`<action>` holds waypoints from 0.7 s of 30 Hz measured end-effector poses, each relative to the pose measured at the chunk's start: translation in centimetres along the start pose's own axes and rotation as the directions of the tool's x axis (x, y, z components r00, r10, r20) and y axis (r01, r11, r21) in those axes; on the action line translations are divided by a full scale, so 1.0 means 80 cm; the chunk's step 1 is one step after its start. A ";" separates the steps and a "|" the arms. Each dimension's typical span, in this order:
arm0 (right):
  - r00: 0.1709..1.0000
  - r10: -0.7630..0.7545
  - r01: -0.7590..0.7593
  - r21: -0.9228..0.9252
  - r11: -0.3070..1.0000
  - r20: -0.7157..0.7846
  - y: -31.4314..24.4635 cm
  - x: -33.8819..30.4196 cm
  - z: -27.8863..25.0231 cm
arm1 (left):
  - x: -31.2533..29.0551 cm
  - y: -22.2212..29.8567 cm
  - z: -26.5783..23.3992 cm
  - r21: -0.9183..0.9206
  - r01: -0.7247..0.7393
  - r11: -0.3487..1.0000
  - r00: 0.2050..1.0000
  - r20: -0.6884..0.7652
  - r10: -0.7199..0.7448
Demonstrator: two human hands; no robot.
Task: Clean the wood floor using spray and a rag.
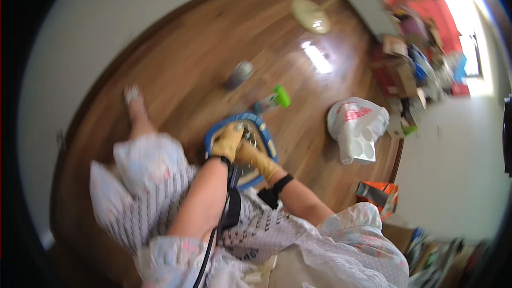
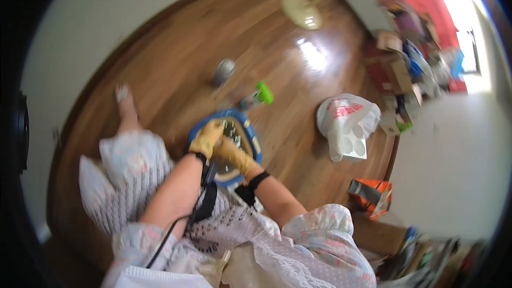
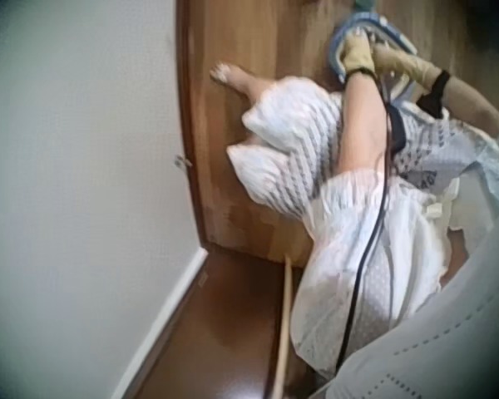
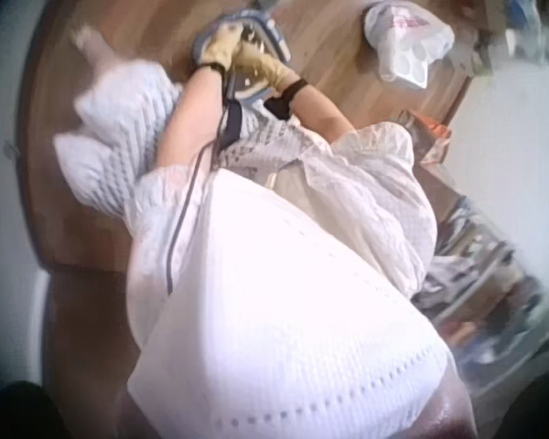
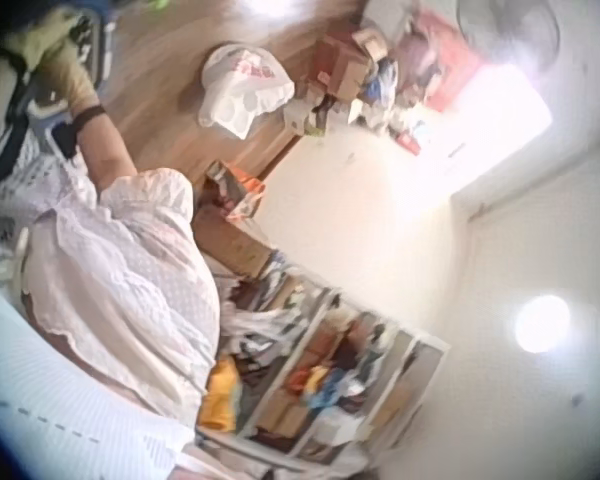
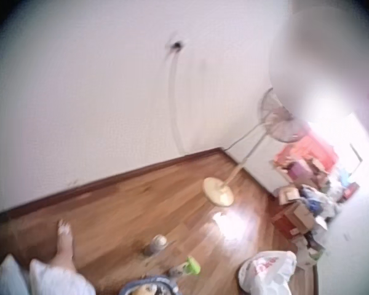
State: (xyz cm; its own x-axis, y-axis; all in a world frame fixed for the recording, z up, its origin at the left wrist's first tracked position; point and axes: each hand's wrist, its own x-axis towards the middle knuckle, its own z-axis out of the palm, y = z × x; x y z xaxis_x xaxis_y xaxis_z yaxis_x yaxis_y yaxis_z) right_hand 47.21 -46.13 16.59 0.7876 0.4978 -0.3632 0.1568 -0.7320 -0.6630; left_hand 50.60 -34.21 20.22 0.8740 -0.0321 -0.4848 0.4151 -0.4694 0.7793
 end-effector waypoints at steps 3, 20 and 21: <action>0.948 0.212 -0.103 0.402 0.910 -0.237 -0.052 -0.019 -0.004 | -0.004 -0.037 -0.004 -0.045 -0.005 0.999 0.989 0.144 0.011; 0.993 0.103 0.064 0.994 -0.089 -0.055 -0.086 -0.042 -0.087 | 0.019 -0.021 -0.013 -0.785 0.125 0.607 0.990 0.142 -0.020; 0.971 0.121 0.201 0.978 0.062 -0.207 -0.071 -0.043 -0.089 | 0.026 -0.010 -0.004 -0.750 0.132 0.648 0.990 0.137 -0.042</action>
State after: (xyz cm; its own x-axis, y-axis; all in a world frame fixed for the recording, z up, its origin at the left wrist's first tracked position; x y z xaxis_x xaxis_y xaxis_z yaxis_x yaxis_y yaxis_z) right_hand 47.90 -47.00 26.27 0.9068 0.2988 -0.2972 -0.4149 0.5094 -0.7539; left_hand 52.20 -33.59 18.69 0.8127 -0.1330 -0.5673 0.5737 0.3531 0.7391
